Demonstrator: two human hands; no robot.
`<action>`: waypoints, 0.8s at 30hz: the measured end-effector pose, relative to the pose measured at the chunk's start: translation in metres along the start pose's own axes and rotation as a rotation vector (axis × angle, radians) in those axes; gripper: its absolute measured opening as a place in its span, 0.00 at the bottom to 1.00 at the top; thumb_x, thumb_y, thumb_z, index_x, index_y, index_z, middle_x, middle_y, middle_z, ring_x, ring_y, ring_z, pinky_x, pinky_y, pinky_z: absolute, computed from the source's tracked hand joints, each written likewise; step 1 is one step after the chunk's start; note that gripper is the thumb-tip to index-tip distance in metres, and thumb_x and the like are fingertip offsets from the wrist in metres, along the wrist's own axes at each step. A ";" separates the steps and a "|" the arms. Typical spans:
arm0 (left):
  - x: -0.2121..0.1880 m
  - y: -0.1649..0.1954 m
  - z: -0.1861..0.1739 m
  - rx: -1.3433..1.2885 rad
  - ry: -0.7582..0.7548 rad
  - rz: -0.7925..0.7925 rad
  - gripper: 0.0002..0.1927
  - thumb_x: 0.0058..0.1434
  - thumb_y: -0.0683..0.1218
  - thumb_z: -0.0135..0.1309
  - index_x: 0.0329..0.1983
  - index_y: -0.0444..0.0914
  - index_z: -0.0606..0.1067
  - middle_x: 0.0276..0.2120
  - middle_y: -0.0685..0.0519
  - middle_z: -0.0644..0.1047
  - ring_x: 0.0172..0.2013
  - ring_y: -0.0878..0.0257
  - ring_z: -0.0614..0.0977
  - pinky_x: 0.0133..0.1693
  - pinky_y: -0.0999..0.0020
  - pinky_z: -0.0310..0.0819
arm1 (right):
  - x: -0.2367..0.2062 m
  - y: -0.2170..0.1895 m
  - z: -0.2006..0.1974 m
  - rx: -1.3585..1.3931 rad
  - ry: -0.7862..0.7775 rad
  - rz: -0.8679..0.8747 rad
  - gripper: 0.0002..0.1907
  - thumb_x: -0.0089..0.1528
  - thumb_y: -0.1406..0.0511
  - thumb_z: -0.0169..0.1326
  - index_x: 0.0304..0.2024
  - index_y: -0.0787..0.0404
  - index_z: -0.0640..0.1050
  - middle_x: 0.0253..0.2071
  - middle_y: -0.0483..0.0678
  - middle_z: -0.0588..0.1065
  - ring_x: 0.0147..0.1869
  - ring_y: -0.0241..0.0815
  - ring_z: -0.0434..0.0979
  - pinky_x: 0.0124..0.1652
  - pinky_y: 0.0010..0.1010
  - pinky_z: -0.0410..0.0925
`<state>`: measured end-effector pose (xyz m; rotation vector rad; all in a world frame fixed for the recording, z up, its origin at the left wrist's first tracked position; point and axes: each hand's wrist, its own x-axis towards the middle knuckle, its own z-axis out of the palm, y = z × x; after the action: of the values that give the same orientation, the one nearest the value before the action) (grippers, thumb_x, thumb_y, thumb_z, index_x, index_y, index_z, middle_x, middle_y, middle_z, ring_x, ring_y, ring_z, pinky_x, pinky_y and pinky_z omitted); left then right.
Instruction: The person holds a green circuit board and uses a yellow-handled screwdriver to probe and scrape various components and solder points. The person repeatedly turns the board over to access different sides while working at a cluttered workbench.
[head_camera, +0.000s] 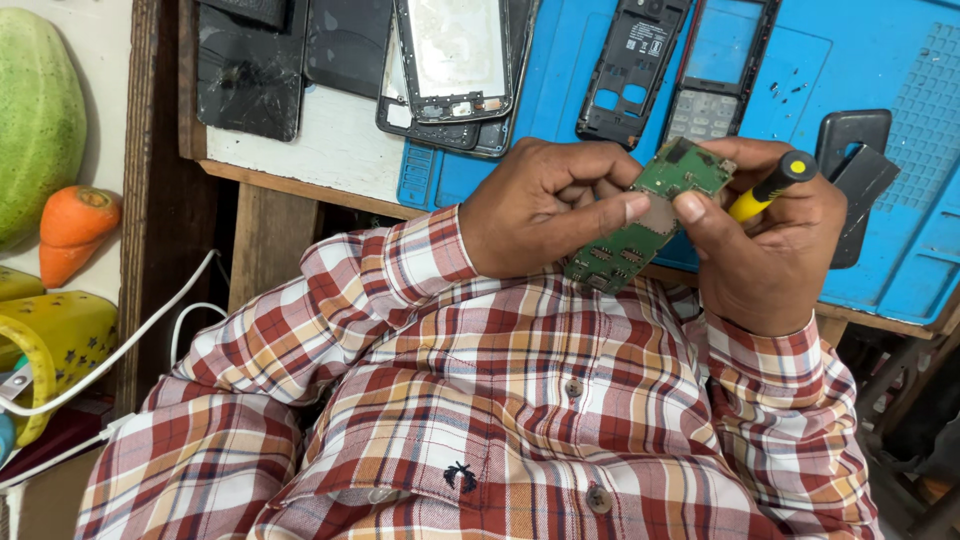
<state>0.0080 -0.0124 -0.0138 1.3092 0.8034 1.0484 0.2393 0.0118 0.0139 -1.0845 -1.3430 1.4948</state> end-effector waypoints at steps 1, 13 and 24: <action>0.000 0.000 0.000 -0.007 0.010 -0.025 0.09 0.74 0.46 0.54 0.48 0.35 0.79 0.30 0.56 0.80 0.24 0.78 0.72 0.25 0.79 0.64 | 0.000 0.000 0.001 -0.011 0.018 0.012 0.16 0.63 0.72 0.64 0.53 0.67 0.77 0.39 0.47 0.78 0.35 0.28 0.73 0.35 0.19 0.66; -0.001 0.005 0.002 0.130 -0.021 0.053 0.06 0.73 0.45 0.57 0.49 0.38 0.79 0.29 0.59 0.80 0.24 0.78 0.74 0.25 0.79 0.69 | -0.001 -0.002 0.005 -0.173 0.104 -0.124 0.05 0.71 0.73 0.61 0.46 0.69 0.77 0.31 0.47 0.75 0.26 0.30 0.69 0.28 0.20 0.62; 0.001 0.004 0.003 0.093 -0.021 0.024 0.06 0.73 0.44 0.55 0.48 0.37 0.79 0.30 0.57 0.82 0.23 0.79 0.76 0.23 0.81 0.70 | 0.001 -0.001 0.005 -0.134 0.120 -0.144 0.10 0.74 0.68 0.52 0.47 0.71 0.79 0.29 0.49 0.74 0.22 0.33 0.67 0.24 0.23 0.59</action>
<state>0.0107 -0.0133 -0.0097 1.4097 0.8309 1.0254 0.2347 0.0116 0.0154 -1.1174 -1.4213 1.2312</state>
